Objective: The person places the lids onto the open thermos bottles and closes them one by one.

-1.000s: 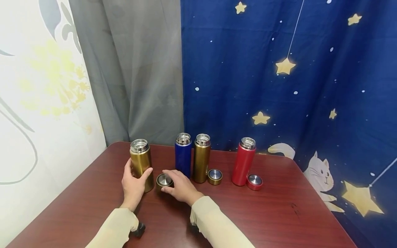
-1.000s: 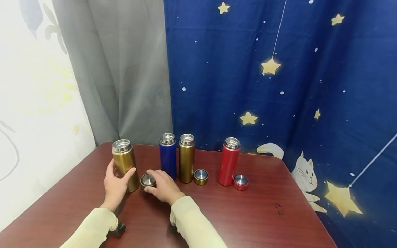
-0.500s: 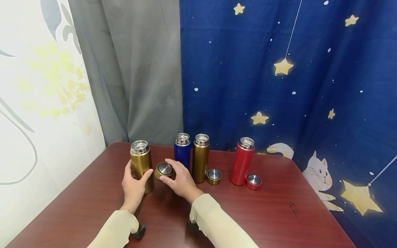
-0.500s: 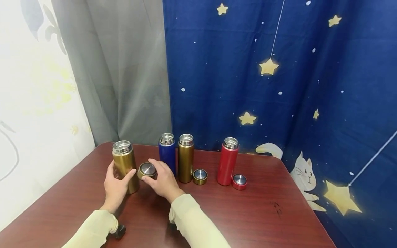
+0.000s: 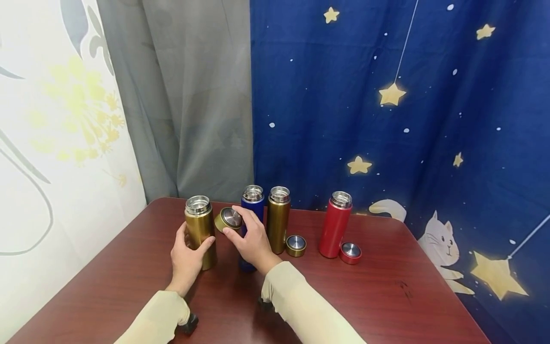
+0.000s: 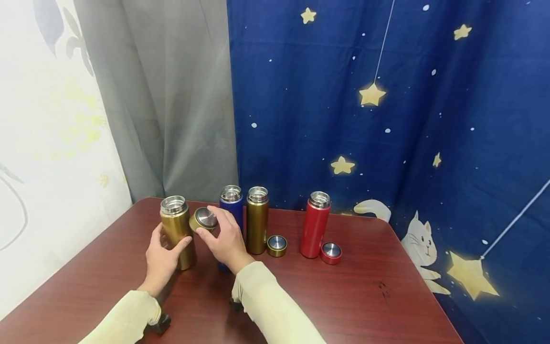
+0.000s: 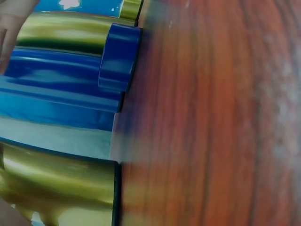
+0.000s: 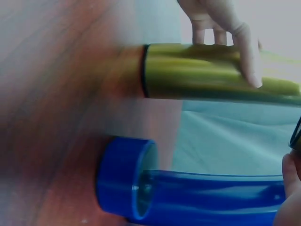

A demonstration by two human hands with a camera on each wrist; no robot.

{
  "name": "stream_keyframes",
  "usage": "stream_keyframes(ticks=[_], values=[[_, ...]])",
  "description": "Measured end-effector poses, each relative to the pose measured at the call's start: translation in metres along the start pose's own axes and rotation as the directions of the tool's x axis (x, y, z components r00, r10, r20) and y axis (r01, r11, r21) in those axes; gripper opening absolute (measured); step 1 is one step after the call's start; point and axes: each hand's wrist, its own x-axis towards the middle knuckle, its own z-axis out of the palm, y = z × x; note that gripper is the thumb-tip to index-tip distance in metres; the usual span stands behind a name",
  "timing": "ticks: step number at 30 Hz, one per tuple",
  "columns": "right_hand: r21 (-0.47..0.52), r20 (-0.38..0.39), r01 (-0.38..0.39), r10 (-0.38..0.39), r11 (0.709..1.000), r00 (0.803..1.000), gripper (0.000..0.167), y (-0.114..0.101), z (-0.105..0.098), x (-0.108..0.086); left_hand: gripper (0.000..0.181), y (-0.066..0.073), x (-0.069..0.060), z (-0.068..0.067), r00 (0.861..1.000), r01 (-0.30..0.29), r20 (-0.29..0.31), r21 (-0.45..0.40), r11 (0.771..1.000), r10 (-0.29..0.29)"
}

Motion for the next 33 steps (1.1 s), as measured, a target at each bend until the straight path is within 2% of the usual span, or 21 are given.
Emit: stream_keyframes(ticks=[10, 18, 25, 33], values=[[0.011, -0.063, 0.053, -0.052, 0.999, 0.997, 0.054, -0.007, -0.002, 0.016, 0.083, 0.003, 0.004, -0.005, 0.998, -0.006, 0.058, 0.004, 1.0, 0.006], [0.009, -0.084, 0.069, -0.068, 0.998, 0.994, 0.048, -0.009, 0.001, 0.017, 0.084, 0.005, 0.007, -0.009, 0.989, -0.025, 0.147, 0.013, 1.0, 0.023], [0.022, -0.101, 0.061, -0.058, 0.998, 0.993, 0.048, -0.013, 0.007, 0.02, 0.088, 0.002, 0.012, -0.014, 0.968, -0.012, 0.252, 0.002, 1.0, 0.011], [0.027, -0.109, 0.049, -0.045, 0.998, 0.993, 0.049, -0.018, 0.011, 0.023, 0.089, 0.0, 0.017, -0.018, 0.929, -0.017, 0.37, -0.035, 0.999, 0.029]])
